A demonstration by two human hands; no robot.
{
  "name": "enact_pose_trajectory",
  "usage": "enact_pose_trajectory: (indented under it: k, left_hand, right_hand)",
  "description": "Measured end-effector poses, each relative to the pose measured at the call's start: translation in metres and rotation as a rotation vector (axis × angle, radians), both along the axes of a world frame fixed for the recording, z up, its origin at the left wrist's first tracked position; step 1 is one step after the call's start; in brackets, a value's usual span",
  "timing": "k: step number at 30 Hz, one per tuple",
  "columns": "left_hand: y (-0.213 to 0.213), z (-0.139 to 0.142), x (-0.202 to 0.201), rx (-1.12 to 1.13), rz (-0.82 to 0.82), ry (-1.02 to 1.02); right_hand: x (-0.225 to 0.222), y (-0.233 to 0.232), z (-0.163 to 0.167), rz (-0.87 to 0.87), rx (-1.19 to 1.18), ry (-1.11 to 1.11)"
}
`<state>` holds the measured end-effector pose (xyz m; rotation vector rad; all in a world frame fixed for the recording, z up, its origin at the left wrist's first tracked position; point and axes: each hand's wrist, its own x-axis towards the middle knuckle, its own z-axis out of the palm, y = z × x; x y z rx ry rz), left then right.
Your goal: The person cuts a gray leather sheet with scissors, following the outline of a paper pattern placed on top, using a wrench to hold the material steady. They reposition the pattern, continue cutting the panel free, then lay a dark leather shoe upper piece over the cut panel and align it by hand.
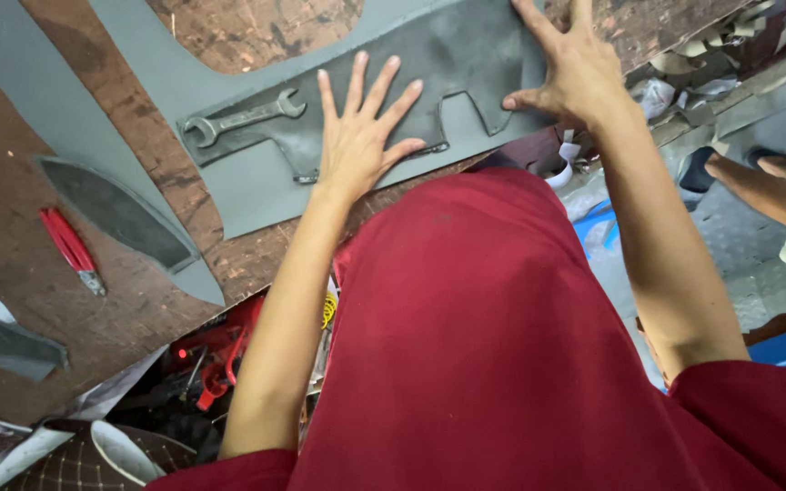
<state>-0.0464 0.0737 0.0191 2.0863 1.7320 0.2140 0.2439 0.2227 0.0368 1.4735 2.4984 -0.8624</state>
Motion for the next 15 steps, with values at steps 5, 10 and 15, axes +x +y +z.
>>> enact_pose_trajectory:
  k: [5,10,15]
  left_hand:
    - [-0.028,-0.002,-0.012,0.012,0.093,-0.021]
    - [-0.052,-0.004,-0.007,0.050,0.153,0.046]
    - [-0.060,-0.009,-0.004,0.030,0.186,0.084]
  right_hand:
    - [-0.001,0.000,-0.001,0.022,0.030,-0.050]
    - [-0.002,-0.003,-0.001,0.011,0.041,-0.050]
    - [-0.002,-0.003,-0.001,0.011,0.007,-0.069]
